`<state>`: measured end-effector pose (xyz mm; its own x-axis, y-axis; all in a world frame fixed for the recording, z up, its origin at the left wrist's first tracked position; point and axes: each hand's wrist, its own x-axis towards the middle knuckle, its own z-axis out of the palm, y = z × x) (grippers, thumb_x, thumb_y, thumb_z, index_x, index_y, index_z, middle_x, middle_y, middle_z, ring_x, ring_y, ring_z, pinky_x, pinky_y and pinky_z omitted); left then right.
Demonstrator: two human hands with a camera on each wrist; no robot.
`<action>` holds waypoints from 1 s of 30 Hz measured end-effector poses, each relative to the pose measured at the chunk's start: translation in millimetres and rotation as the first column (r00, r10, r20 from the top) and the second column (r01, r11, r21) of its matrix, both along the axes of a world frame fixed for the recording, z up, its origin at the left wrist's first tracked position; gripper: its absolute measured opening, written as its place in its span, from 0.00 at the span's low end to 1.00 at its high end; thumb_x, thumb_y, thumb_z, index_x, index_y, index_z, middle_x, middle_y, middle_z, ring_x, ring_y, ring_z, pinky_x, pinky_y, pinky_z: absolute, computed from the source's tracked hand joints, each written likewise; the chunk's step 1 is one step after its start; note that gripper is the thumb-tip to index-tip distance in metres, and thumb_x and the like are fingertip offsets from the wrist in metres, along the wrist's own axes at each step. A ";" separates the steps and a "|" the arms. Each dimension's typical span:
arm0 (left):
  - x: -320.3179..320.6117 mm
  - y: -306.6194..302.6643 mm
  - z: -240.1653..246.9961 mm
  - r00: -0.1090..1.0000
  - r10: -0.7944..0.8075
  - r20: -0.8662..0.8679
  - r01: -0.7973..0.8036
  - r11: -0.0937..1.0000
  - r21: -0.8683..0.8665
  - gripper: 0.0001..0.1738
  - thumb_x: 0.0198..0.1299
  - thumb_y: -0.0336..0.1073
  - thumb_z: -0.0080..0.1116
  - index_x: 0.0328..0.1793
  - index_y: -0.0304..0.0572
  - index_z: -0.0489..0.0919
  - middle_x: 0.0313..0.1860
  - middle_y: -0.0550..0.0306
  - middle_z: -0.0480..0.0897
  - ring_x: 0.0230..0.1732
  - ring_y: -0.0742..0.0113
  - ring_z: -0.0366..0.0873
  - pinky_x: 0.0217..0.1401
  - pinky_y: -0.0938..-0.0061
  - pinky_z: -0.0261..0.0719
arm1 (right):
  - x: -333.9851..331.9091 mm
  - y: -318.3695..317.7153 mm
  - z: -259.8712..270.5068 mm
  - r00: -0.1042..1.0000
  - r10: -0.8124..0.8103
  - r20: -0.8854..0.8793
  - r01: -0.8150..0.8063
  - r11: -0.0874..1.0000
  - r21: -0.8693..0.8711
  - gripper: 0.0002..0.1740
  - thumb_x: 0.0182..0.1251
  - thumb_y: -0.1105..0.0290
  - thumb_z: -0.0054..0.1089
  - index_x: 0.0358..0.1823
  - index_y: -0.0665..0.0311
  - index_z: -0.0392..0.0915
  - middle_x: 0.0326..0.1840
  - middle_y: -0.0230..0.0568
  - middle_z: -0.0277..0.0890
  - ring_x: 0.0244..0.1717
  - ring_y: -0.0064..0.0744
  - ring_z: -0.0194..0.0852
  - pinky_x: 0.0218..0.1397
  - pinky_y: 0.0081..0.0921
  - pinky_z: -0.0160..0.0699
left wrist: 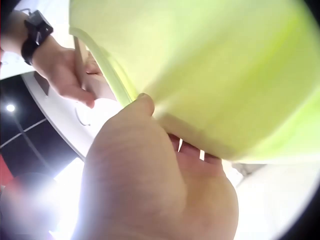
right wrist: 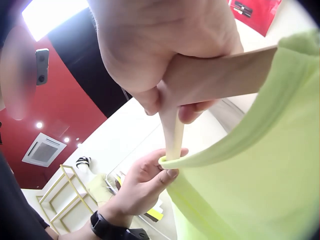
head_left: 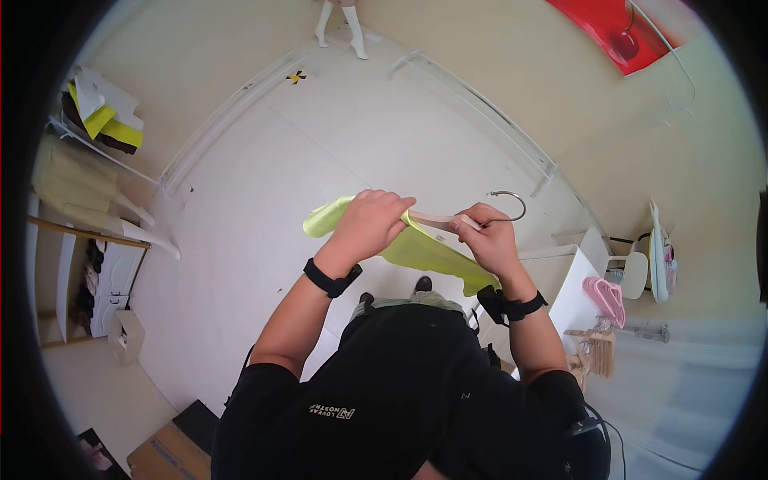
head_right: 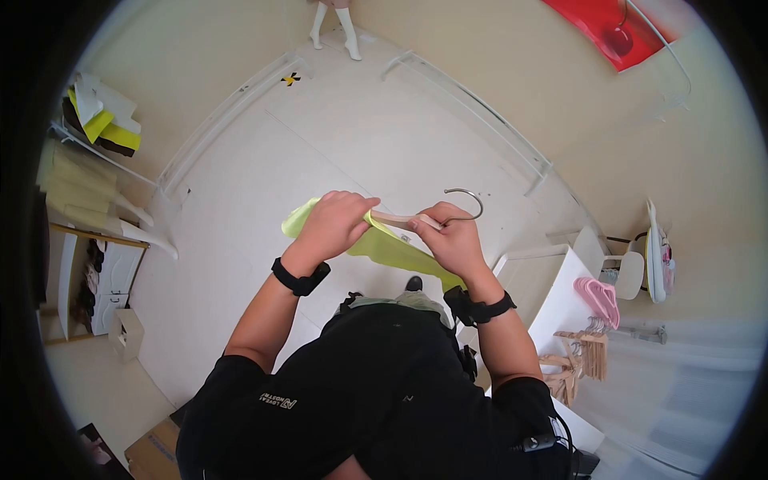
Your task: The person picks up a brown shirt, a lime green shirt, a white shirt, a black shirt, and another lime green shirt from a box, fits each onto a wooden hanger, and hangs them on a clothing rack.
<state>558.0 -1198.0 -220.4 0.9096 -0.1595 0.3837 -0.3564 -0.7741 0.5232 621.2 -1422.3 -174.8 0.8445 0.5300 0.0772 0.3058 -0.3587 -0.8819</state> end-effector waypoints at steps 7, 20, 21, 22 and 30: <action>2.0 83.8 -43.8 0.871 0.380 -0.310 -0.437 0.889 -0.137 0.11 0.50 0.32 0.60 0.41 0.40 0.81 0.35 0.51 0.82 0.36 0.52 0.79 0.40 0.63 0.76 | 51.5 20.6 -1.2 0.989 0.106 -0.102 -0.101 0.993 0.059 0.08 0.56 0.70 0.65 0.29 0.68 0.81 0.23 0.35 0.72 0.25 0.24 0.68 0.28 0.23 0.65; 92.9 71.6 13.7 0.800 0.580 0.154 -0.599 0.787 0.145 0.29 0.44 0.42 0.68 0.55 0.45 0.75 0.51 0.51 0.78 0.54 0.53 0.73 0.62 0.57 0.67 | 194.2 83.1 -26.7 0.953 0.293 -0.082 -0.274 0.944 0.184 0.07 0.58 0.70 0.64 0.30 0.68 0.81 0.24 0.36 0.71 0.25 0.27 0.67 0.28 0.25 0.64; 106.9 66.7 19.1 0.794 0.590 0.149 -0.607 0.780 0.151 0.29 0.44 0.42 0.68 0.55 0.45 0.75 0.51 0.51 0.78 0.54 0.53 0.73 0.62 0.57 0.67 | 198.0 92.3 -24.8 0.942 0.331 -0.047 -0.318 0.930 0.187 0.07 0.59 0.71 0.62 0.29 0.69 0.80 0.24 0.35 0.71 0.25 0.24 0.68 0.27 0.22 0.65; 120.2 61.6 23.3 0.860 0.495 0.124 -0.510 0.842 0.177 0.25 0.44 0.43 0.67 0.49 0.44 0.76 0.45 0.52 0.79 0.49 0.54 0.74 0.59 0.58 0.68 | 201.1 99.9 -22.9 0.930 0.369 -0.011 -0.360 0.914 0.186 0.07 0.61 0.72 0.60 0.29 0.69 0.80 0.24 0.33 0.70 0.24 0.21 0.69 0.26 0.20 0.66; 194.4 117.1 20.2 0.890 0.304 0.339 -0.366 0.920 0.137 0.13 0.48 0.43 0.61 0.22 0.45 0.74 0.23 0.57 0.75 0.31 0.55 0.72 0.49 0.63 0.68 | 236.5 141.1 19.8 0.666 0.717 0.205 -0.738 0.595 0.318 0.14 0.58 0.78 0.52 0.47 0.62 0.77 0.37 0.36 0.69 0.34 0.22 0.69 0.35 0.21 0.69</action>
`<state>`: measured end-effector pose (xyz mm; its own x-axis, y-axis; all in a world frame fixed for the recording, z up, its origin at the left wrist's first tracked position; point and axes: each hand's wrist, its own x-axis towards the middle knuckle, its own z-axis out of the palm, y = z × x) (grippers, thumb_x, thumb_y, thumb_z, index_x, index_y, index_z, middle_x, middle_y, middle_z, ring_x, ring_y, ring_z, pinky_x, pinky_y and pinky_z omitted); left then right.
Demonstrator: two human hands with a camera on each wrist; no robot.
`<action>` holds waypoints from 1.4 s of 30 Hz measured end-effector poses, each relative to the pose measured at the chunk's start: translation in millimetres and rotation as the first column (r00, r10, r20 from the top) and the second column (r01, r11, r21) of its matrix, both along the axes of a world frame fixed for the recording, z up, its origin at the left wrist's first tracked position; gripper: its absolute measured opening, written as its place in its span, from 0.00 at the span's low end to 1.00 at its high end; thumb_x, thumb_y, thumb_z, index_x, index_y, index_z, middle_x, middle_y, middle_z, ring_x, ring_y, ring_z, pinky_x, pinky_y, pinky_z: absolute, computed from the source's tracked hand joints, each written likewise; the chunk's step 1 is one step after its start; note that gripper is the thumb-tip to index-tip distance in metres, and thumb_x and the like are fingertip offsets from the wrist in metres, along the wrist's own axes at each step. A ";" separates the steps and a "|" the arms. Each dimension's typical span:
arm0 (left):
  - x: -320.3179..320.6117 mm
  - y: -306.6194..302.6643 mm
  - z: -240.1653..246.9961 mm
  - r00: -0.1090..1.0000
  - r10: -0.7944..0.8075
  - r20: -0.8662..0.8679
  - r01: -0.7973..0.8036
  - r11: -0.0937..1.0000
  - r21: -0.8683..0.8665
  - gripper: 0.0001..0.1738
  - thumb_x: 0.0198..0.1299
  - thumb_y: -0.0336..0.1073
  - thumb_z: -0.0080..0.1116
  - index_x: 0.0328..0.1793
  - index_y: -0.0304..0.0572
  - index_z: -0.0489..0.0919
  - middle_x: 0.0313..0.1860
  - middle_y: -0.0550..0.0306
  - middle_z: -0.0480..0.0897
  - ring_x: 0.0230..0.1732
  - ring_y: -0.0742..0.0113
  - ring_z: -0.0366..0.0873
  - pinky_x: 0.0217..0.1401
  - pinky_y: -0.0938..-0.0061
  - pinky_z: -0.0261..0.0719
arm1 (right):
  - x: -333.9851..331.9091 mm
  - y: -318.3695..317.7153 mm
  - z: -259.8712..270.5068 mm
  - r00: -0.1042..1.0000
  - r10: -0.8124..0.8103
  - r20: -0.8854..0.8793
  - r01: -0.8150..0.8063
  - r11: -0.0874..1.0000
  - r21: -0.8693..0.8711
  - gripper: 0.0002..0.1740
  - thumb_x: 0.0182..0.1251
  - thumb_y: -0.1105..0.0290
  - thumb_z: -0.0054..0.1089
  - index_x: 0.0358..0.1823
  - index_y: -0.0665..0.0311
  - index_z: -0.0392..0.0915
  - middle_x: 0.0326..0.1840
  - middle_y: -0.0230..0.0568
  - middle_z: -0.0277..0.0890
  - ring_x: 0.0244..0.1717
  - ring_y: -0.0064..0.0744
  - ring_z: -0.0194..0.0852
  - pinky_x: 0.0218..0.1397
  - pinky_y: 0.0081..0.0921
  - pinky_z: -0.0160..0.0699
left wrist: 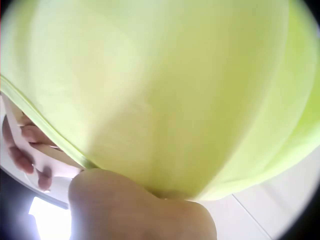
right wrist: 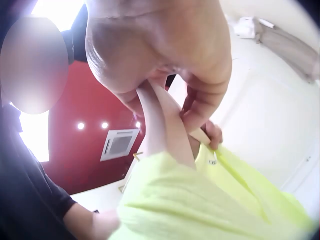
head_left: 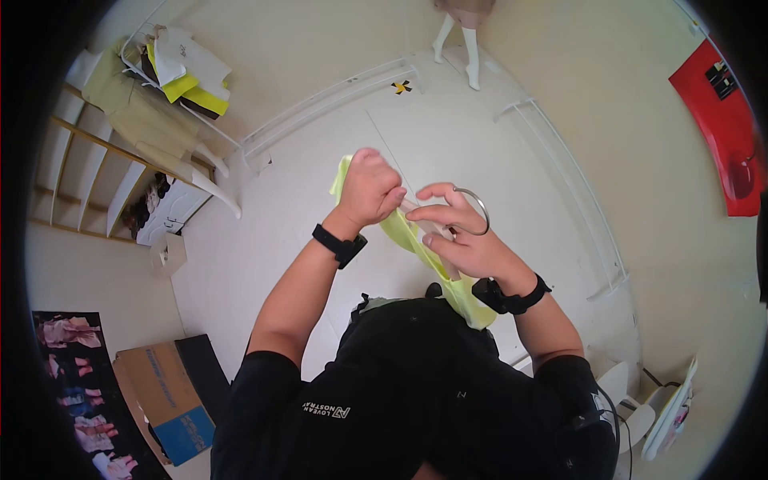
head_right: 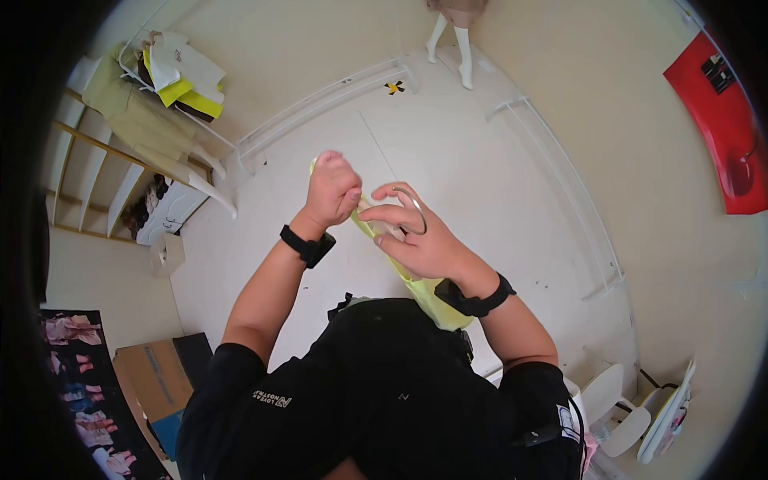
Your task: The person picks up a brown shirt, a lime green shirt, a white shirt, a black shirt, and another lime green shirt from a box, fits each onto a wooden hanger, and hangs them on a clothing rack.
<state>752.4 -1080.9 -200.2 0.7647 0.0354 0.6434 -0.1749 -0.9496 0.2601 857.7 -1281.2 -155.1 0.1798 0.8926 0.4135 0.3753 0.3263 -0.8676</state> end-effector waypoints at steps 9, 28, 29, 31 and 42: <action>-21.7 -21.3 -0.4 0.936 0.047 -0.348 -0.259 0.762 -0.594 0.22 0.57 0.42 0.58 0.52 0.34 0.70 0.46 0.42 0.77 0.47 0.44 0.75 0.50 0.61 0.74 | 41.9 115.6 -9.9 0.888 -0.369 -0.274 0.379 0.925 -0.017 0.09 0.64 0.75 0.41 0.34 0.69 0.73 0.58 0.44 0.68 0.45 0.29 0.71 0.42 0.26 0.77; -157.2 276.2 53.7 0.968 0.183 -0.171 -0.250 0.743 -0.621 0.13 0.61 0.40 0.56 0.41 0.35 0.77 0.31 0.57 0.80 0.33 0.68 0.76 0.37 0.72 0.73 | 15.5 316.3 84.8 0.997 -0.028 0.070 0.044 0.971 -0.237 0.11 0.69 0.65 0.53 0.33 0.64 0.66 0.25 0.33 0.69 0.24 0.19 0.67 0.29 0.20 0.68; -166.6 295.3 38.1 0.965 0.158 -0.211 -0.261 0.687 -0.678 0.13 0.63 0.40 0.55 0.40 0.35 0.77 0.30 0.59 0.79 0.33 0.70 0.74 0.37 0.74 0.72 | 16.5 323.1 84.1 1.000 -0.017 0.005 0.018 0.969 -0.246 0.12 0.70 0.65 0.53 0.31 0.63 0.65 0.24 0.30 0.67 0.22 0.16 0.65 0.26 0.18 0.67; -173.5 307.9 28.4 0.958 0.143 -0.249 -0.282 0.622 -0.731 0.12 0.64 0.39 0.54 0.40 0.35 0.77 0.29 0.62 0.78 0.33 0.72 0.73 0.38 0.76 0.72 | 19.8 334.1 81.1 1.000 0.008 0.003 -0.007 0.972 -0.234 0.12 0.70 0.65 0.53 0.31 0.63 0.65 0.24 0.30 0.67 0.22 0.16 0.65 0.26 0.17 0.67; -149.8 342.6 44.6 0.812 0.576 -0.096 -0.504 0.609 -0.613 0.05 0.56 0.29 0.59 0.37 0.37 0.75 0.26 0.64 0.73 0.29 0.77 0.68 0.31 0.81 0.66 | 78.3 434.2 60.6 0.983 0.145 0.115 -0.124 0.977 -0.174 0.10 0.68 0.66 0.55 0.32 0.63 0.67 0.23 0.28 0.67 0.22 0.16 0.66 0.26 0.17 0.67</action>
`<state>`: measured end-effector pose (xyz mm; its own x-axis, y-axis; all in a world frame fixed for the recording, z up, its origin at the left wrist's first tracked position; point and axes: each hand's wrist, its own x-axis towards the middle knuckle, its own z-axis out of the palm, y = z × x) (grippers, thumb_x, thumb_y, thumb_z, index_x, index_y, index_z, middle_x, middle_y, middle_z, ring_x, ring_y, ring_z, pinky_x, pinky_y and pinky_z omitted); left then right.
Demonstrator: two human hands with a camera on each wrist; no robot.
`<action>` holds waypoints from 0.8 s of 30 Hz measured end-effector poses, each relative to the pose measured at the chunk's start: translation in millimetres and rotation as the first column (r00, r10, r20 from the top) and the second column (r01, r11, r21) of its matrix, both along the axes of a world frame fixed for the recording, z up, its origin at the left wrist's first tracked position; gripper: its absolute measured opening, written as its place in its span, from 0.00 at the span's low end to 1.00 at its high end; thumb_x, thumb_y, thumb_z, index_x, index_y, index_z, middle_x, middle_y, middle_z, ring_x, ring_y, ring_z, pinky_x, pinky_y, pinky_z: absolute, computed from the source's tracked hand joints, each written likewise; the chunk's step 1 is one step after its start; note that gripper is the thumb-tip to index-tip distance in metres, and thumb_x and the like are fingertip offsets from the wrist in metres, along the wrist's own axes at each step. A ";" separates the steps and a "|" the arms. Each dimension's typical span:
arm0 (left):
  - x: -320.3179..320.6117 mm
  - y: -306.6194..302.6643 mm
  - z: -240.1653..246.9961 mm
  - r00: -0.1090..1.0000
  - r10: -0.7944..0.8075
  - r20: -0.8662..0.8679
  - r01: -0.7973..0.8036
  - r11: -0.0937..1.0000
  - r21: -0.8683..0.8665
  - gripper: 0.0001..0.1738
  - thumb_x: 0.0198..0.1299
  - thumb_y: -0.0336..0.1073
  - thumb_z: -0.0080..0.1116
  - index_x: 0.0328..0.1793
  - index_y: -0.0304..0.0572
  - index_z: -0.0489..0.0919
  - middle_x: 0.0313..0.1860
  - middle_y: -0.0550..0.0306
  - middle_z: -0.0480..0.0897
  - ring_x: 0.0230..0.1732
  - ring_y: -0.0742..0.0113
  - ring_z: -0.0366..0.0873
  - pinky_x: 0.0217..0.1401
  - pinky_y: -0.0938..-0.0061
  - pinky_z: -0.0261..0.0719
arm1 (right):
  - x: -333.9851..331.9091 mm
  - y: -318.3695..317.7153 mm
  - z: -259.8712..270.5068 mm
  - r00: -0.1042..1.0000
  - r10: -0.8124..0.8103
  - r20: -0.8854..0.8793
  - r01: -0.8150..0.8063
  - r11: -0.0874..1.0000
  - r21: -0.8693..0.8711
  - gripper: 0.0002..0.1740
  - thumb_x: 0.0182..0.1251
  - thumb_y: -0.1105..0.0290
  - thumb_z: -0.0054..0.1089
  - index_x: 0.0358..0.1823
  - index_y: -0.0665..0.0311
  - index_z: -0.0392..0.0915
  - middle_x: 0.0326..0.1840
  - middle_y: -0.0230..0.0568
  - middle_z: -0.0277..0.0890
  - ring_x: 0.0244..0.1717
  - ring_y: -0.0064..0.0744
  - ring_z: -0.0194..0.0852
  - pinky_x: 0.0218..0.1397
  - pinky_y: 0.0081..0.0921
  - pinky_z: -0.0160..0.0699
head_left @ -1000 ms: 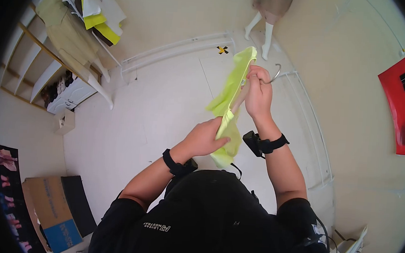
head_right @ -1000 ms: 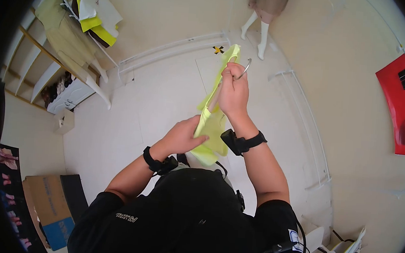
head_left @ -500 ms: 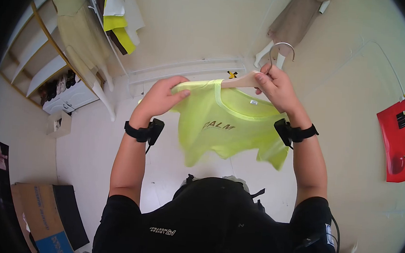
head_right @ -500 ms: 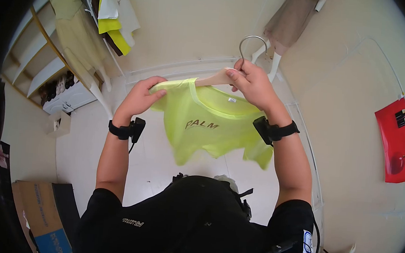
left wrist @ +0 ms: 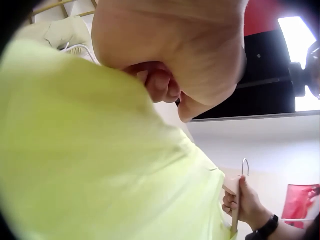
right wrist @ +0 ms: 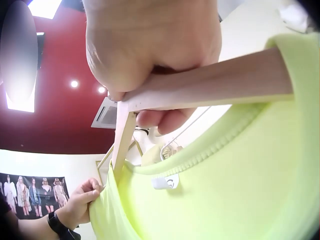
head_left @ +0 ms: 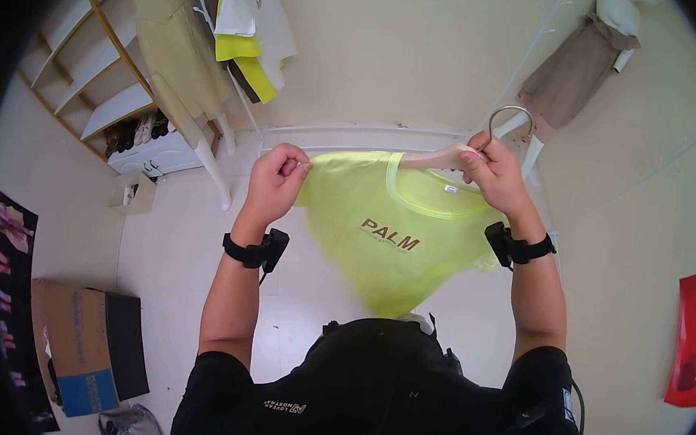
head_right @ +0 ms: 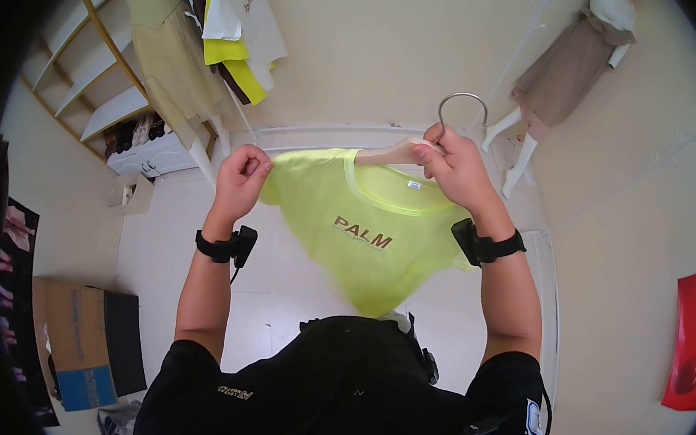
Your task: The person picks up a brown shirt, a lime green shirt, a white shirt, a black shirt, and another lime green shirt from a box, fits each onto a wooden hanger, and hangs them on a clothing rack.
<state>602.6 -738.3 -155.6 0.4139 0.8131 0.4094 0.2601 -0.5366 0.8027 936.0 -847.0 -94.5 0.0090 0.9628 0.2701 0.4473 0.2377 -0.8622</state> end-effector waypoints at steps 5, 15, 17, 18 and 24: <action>24.4 32.4 15.9 0.995 0.096 -0.010 -0.092 0.977 0.190 0.09 0.56 0.29 0.58 0.42 0.37 0.75 0.32 0.60 0.74 0.31 0.71 0.69 0.33 0.77 0.67 | 55.5 53.5 -4.0 0.969 0.113 -0.219 -0.088 0.989 0.122 0.09 0.67 0.68 0.56 0.32 0.64 0.67 0.24 0.28 0.68 0.23 0.15 0.67 0.27 0.16 0.68; 89.7 69.1 44.7 0.973 0.183 -0.142 -0.126 0.933 0.336 0.17 0.62 0.35 0.56 0.23 0.33 0.69 0.16 0.54 0.68 0.17 0.64 0.63 0.21 0.71 0.62 | 110.1 124.4 2.7 0.924 0.227 -0.309 -0.135 0.947 0.292 0.11 0.65 0.67 0.59 0.30 0.64 0.68 0.22 0.26 0.67 0.23 0.15 0.64 0.27 0.15 0.64; 95.9 84.1 61.8 0.967 0.256 -0.011 -0.232 0.895 0.380 0.16 0.62 0.34 0.56 0.23 0.34 0.69 0.15 0.54 0.68 0.17 0.63 0.63 0.21 0.71 0.62 | 120.5 140.9 1.7 0.975 0.201 -0.091 -0.183 0.967 0.179 0.11 0.63 0.67 0.61 0.29 0.65 0.70 0.21 0.26 0.66 0.23 0.16 0.60 0.27 0.17 0.61; 94.8 93.0 67.6 0.942 0.315 0.119 -0.335 0.847 0.413 0.15 0.61 0.33 0.56 0.23 0.34 0.69 0.15 0.55 0.67 0.16 0.62 0.63 0.20 0.71 0.62 | 120.0 148.2 -0.5 0.976 0.199 -0.090 -0.181 0.967 0.180 0.11 0.63 0.67 0.61 0.29 0.65 0.70 0.21 0.26 0.66 0.23 0.16 0.60 0.27 0.17 0.61; 94.2 130.9 30.7 0.994 0.093 -0.049 -0.075 0.952 0.297 0.09 0.64 0.33 0.52 0.37 0.33 0.75 0.30 0.48 0.74 0.35 0.56 0.71 0.42 0.70 0.70 | 104.5 194.5 -4.1 0.985 0.161 -0.060 -0.140 0.954 0.266 0.11 0.63 0.68 0.60 0.29 0.65 0.70 0.19 0.26 0.65 0.21 0.17 0.59 0.25 0.17 0.60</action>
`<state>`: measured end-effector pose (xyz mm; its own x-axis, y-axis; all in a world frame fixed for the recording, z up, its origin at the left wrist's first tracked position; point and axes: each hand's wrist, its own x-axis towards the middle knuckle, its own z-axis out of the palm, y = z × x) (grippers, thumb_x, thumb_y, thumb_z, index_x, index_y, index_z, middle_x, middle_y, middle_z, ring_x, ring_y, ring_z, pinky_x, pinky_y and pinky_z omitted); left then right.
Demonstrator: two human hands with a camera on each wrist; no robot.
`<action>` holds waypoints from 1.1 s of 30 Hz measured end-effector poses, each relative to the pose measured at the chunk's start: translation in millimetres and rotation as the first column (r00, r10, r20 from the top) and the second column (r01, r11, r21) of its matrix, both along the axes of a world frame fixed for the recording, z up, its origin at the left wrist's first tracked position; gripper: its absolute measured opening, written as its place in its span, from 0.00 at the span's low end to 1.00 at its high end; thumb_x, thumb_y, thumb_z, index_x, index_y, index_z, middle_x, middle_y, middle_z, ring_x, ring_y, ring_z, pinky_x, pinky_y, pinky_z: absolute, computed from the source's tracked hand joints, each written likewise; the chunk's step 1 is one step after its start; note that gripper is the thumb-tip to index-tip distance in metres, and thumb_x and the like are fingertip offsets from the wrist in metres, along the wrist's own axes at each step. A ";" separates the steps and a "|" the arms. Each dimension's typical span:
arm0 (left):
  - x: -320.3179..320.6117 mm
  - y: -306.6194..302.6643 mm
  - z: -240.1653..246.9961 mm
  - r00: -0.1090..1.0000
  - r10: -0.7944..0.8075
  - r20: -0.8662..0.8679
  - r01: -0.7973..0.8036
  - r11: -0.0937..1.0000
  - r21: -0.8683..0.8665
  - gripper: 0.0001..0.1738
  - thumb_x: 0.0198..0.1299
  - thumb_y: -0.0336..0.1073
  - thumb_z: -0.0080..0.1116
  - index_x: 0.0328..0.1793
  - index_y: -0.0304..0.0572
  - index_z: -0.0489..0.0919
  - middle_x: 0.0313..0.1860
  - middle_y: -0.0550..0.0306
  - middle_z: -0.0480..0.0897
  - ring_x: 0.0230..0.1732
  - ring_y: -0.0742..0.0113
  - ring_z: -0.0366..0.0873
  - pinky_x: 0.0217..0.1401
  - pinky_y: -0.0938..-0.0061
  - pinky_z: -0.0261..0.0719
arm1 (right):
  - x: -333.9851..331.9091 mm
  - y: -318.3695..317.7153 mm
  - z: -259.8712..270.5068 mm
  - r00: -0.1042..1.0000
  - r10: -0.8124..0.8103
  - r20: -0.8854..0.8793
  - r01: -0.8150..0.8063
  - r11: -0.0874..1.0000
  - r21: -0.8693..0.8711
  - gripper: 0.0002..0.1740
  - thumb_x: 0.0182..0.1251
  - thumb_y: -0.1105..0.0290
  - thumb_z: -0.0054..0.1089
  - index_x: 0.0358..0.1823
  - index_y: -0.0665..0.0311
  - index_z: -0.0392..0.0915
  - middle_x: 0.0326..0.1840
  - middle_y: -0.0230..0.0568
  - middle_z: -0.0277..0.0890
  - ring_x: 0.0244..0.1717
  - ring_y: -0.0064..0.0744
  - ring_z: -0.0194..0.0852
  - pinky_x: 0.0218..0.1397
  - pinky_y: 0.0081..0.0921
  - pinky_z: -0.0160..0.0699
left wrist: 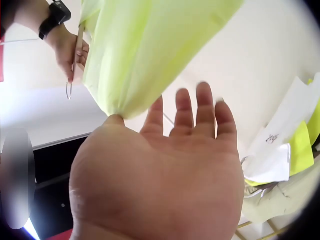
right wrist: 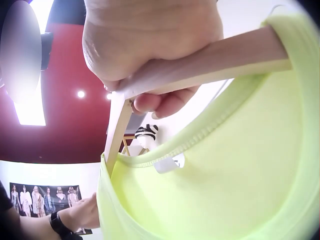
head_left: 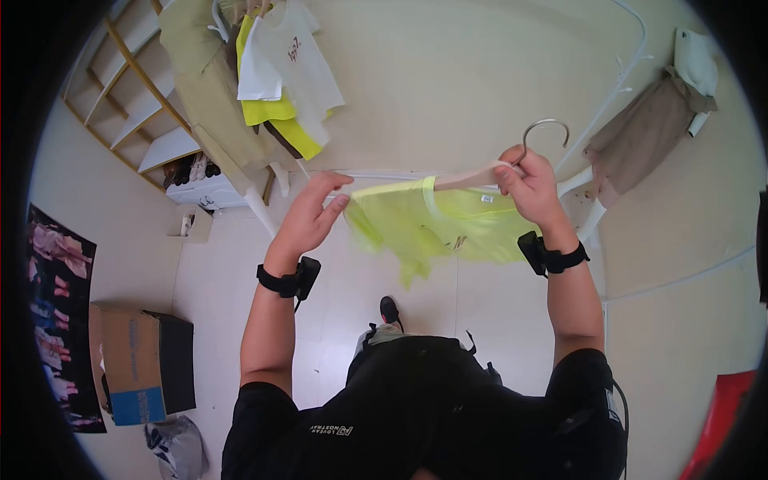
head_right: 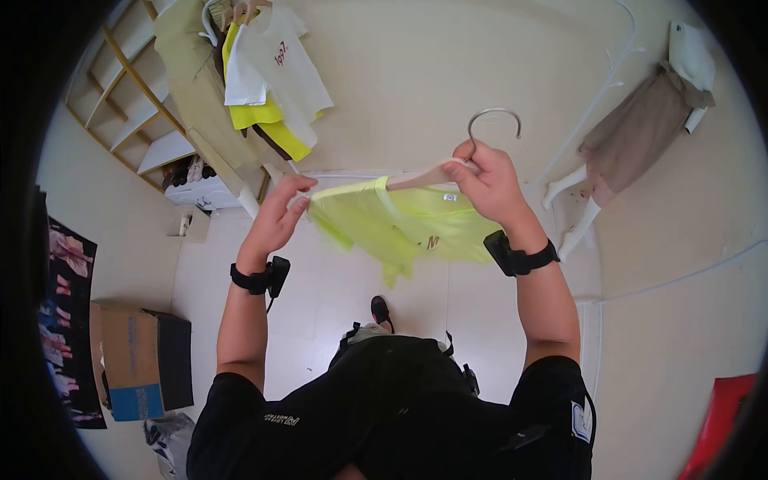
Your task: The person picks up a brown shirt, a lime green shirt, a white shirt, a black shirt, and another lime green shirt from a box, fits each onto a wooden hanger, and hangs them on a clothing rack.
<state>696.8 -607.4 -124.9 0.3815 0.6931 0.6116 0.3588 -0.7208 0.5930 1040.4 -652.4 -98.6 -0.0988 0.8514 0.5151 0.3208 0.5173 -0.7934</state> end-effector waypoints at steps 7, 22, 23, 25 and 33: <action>-14.7 83.2 -6.3 0.997 -0.065 0.036 0.070 0.989 -0.134 0.13 0.63 0.34 0.51 0.27 0.33 0.68 0.19 0.51 0.66 0.20 0.61 0.63 0.26 0.70 0.63 | -8.9 40.5 45.2 0.994 -0.063 -0.091 0.060 0.998 -0.036 0.11 0.64 0.68 0.59 0.30 0.66 0.69 0.21 0.27 0.66 0.21 0.16 0.60 0.25 0.16 0.62; -28.2 118.9 23.3 0.982 0.188 0.016 -0.176 0.883 0.436 0.22 0.42 0.36 0.70 0.43 0.40 0.74 0.36 0.53 0.75 0.37 0.51 0.72 0.40 0.63 0.71 | -53.0 136.5 53.3 0.999 0.047 -0.020 -0.047 0.999 -0.023 0.10 0.68 0.67 0.55 0.31 0.63 0.68 0.22 0.24 0.66 0.21 0.12 0.64 0.24 0.14 0.63; -25.7 119.5 22.8 0.980 0.194 -0.037 -0.160 0.889 0.429 0.23 0.43 0.36 0.69 0.45 0.41 0.75 0.38 0.52 0.75 0.38 0.51 0.73 0.41 0.63 0.72 | -58.7 140.1 54.1 0.999 0.053 -0.001 -0.053 0.998 -0.029 0.10 0.68 0.67 0.56 0.31 0.63 0.68 0.22 0.24 0.66 0.20 0.12 0.63 0.24 0.14 0.63; -19.2 121.9 21.4 0.969 0.221 -0.109 -0.155 0.889 0.431 0.19 0.48 0.38 0.66 0.45 0.42 0.76 0.38 0.55 0.77 0.37 0.53 0.75 0.39 0.64 0.73 | -67.4 148.0 55.4 0.998 0.064 0.021 -0.063 0.997 -0.036 0.09 0.67 0.68 0.56 0.31 0.63 0.68 0.22 0.24 0.66 0.20 0.12 0.63 0.24 0.14 0.63; -27.4 127.8 21.8 0.905 0.377 -0.195 -0.336 0.917 0.213 0.12 0.55 0.42 0.61 0.34 0.42 0.75 0.21 0.51 0.75 0.24 0.50 0.73 0.27 0.61 0.70 | -65.6 165.0 71.6 0.979 0.196 0.046 -0.200 0.976 0.086 0.17 0.68 0.65 0.53 0.54 0.67 0.69 0.43 0.34 0.74 0.48 0.23 0.71 0.52 0.23 0.69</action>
